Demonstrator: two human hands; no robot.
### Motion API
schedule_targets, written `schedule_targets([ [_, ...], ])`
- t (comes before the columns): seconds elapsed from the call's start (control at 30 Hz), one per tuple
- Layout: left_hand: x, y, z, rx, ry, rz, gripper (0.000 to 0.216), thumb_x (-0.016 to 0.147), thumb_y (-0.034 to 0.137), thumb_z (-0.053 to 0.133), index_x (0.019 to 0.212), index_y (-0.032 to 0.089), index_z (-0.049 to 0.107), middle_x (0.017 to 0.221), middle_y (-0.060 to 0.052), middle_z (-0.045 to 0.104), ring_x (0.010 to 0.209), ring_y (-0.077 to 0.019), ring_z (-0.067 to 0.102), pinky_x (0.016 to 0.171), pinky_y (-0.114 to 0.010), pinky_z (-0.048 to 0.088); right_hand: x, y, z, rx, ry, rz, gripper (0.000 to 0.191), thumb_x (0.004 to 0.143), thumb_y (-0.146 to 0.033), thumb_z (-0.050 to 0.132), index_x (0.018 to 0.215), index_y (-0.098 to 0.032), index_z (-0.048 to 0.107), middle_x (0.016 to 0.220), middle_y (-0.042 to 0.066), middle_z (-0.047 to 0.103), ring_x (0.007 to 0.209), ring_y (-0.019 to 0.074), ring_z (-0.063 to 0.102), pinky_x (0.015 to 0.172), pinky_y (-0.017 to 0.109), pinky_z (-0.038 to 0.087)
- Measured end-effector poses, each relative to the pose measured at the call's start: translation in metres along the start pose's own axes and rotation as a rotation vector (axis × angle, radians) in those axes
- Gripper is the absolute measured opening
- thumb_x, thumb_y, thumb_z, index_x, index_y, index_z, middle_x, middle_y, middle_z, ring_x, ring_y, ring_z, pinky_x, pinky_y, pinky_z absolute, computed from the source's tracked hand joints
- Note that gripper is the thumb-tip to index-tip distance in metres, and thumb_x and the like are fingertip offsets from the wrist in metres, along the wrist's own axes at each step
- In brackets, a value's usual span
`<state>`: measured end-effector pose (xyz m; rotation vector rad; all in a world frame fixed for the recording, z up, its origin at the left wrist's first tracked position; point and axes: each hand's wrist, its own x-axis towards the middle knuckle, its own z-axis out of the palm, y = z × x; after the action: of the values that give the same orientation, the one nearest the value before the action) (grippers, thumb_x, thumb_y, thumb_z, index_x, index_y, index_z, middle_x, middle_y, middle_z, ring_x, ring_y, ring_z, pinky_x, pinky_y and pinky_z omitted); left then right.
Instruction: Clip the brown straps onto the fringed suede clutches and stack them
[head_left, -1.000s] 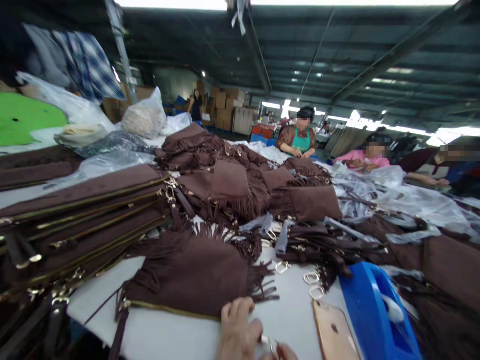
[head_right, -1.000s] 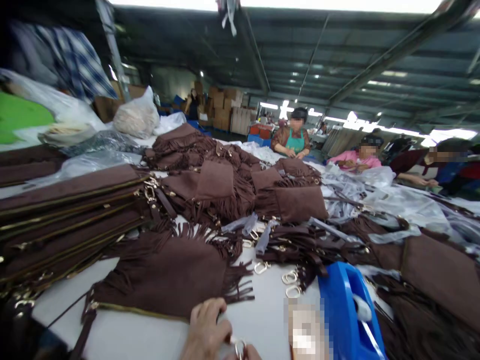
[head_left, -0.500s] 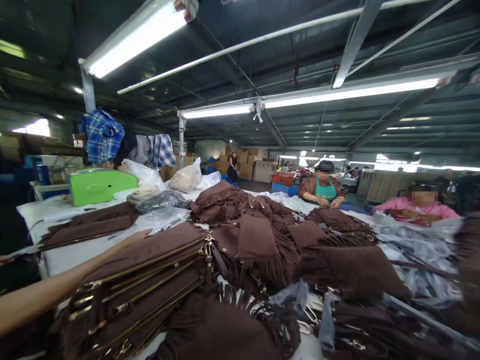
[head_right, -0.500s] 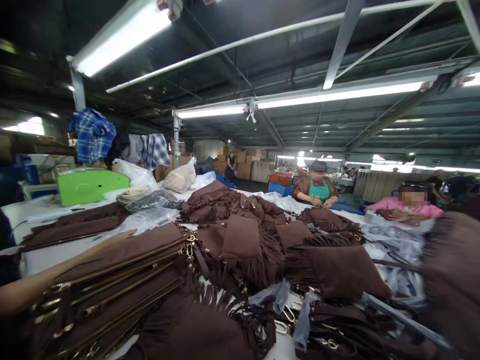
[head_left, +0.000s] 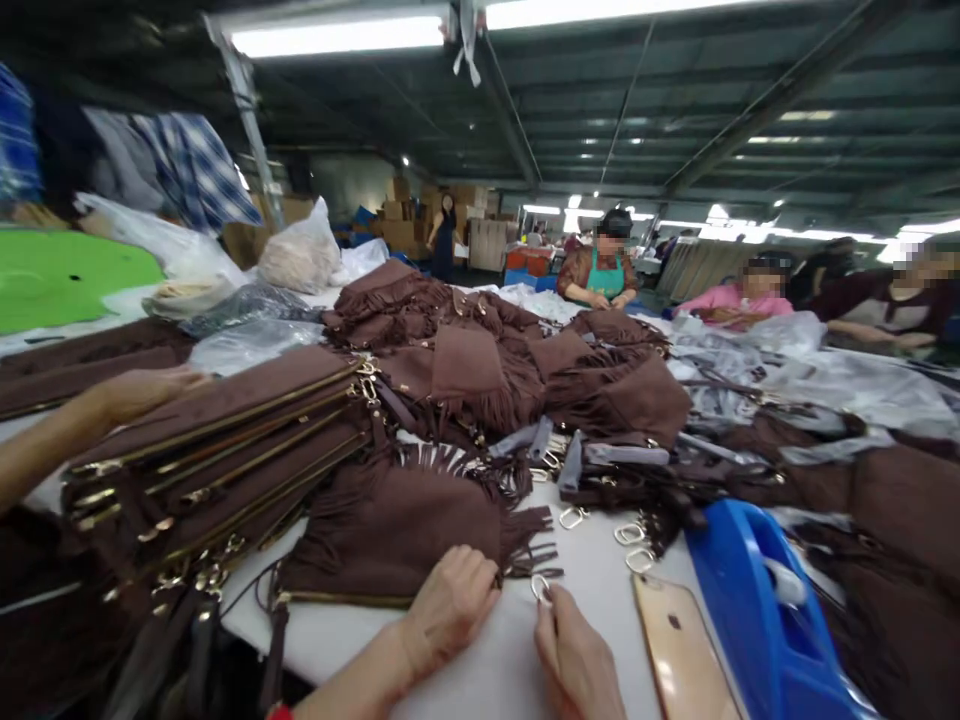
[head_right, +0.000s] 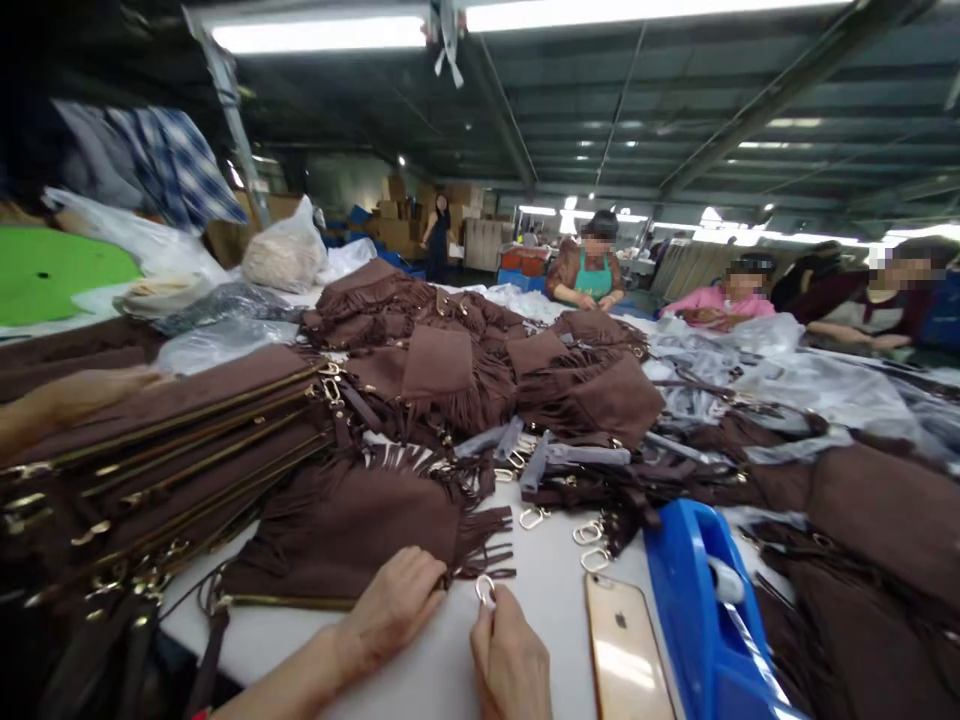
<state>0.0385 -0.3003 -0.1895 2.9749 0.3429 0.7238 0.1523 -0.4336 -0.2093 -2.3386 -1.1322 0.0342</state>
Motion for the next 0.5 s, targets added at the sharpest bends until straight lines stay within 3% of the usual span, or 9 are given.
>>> schedule_targets([
  [0.23,-0.008,0.003,-0.026,-0.313,-0.147,-0.117,0.008,0.081,0.013,0.048,0.086,0.017,0.053,0.077,-0.002,0.059,0.071,-0.0167,0.053,0.062,-0.027,0.043,0.01,-0.023,-0.01,-0.061,0.054,-0.283,0.021,0.091,-0.026,0.027,0.087,-0.021,0.047,0.065,0.0,0.063,0.051,0.0152,0.061,0.045,0.025,0.038],
  [0.5,-0.009,0.012,-0.018,-0.308,-0.101,-0.213,0.016,0.073,0.011,0.049,0.085,0.019,0.055,0.076,-0.001,0.058,0.071,-0.0167,0.053,0.063,-0.028,0.042,0.01,-0.034,-0.004,-0.167,0.138,-0.348,0.027,0.092,-0.024,0.019,0.084,-0.02,0.044,0.061,0.001,0.061,0.048,0.0148,0.06,0.043,0.025,0.038],
])
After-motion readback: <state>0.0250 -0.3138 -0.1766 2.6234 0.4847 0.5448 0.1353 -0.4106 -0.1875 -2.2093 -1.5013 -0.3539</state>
